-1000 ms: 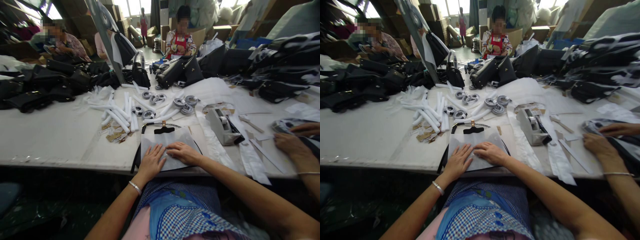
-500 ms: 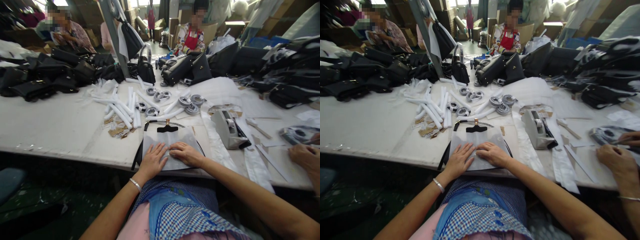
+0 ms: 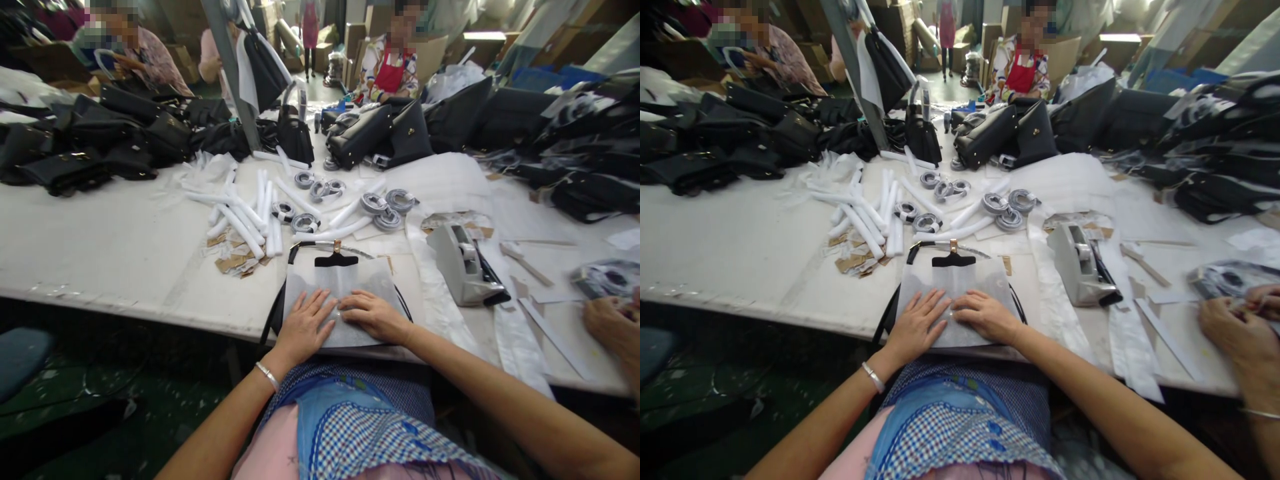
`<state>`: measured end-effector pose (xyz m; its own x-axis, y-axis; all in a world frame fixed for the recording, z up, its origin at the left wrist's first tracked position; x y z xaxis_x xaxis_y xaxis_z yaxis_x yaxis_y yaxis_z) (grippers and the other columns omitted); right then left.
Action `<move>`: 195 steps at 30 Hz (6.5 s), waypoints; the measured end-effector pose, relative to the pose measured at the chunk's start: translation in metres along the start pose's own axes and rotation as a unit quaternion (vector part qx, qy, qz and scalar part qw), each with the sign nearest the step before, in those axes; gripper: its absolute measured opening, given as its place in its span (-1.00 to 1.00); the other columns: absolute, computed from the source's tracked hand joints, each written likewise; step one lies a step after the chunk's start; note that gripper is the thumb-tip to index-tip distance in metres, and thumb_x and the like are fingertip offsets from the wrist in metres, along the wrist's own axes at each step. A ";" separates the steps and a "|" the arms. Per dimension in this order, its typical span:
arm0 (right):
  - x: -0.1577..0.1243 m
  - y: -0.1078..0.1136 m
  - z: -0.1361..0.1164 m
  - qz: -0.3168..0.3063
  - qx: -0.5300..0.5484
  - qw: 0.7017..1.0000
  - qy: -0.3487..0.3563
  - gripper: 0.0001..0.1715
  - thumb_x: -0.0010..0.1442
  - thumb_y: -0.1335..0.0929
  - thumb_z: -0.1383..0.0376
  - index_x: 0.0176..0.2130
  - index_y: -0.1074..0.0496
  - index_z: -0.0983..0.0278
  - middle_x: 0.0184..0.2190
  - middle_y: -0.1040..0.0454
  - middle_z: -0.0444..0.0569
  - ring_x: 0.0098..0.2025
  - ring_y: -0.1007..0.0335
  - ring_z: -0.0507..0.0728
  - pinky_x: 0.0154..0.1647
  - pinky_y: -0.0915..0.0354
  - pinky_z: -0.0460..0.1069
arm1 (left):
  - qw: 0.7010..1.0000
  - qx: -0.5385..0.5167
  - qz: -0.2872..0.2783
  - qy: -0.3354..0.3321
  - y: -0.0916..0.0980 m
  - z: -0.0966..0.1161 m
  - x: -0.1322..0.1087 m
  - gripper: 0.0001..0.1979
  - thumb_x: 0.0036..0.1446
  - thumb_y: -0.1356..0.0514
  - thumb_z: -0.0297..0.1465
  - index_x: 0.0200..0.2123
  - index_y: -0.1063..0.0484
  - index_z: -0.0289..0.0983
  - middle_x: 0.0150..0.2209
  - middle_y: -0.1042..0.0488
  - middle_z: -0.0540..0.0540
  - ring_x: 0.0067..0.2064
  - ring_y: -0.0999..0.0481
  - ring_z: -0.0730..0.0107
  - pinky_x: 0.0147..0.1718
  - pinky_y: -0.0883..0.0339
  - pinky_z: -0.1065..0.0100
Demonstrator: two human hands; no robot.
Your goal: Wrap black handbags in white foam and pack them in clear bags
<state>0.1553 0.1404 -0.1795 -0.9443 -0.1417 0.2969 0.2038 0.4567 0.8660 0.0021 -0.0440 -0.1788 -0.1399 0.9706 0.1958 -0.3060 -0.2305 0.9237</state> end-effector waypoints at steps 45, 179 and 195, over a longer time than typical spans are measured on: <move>0.008 0.024 0.047 -0.046 -0.099 0.972 -0.206 -0.42 0.44 -0.18 0.09 0.26 -0.29 0.37 0.20 -0.41 0.12 0.22 -0.32 0.27 0.25 -0.24 0.22 | 0.998 0.041 -0.020 0.046 0.010 -0.050 0.066 -0.51 0.33 -0.02 -0.07 0.13 -0.42 -0.24 0.07 -0.52 -0.16 0.13 -0.44 0.14 0.22 -0.17 0.05; -0.005 0.080 0.018 0.140 -0.078 0.946 -0.281 -0.77 0.36 -0.31 0.25 -0.08 -0.54 0.22 -0.15 -0.59 -0.01 -0.11 -0.52 0.11 -0.05 -0.36 -0.04 | 0.947 0.110 0.211 -0.215 -0.059 -0.007 -0.028 -0.37 0.21 -0.10 -0.58 0.35 -0.14 -0.29 0.18 -0.45 -0.07 0.13 -0.52 0.25 0.05 -0.49 0.27; -0.089 0.023 -0.012 0.215 0.082 0.839 -0.494 -0.35 0.42 -0.09 -0.05 -0.13 -0.58 0.24 -0.19 -0.63 0.01 -0.09 -0.55 0.24 -0.04 -0.45 0.12 | 0.966 0.074 0.180 -0.169 -0.044 0.008 -0.030 -0.44 0.25 -0.09 -0.54 0.32 -0.18 -0.28 0.21 -0.42 -0.09 0.17 -0.48 0.16 0.08 -0.44 0.09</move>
<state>0.2469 0.1530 -0.1812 -0.5627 0.8264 0.0196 0.6185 0.4052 0.6732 0.0273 -0.0625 -0.2228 0.1121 0.8026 0.5859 -0.1526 -0.5687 0.8083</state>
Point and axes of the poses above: each hand's wrist, its own x-axis towards the middle knuckle, its own y-axis out of the back of the hand, z = x × y, the point moved 1 cm from there along x, towards the middle knuckle
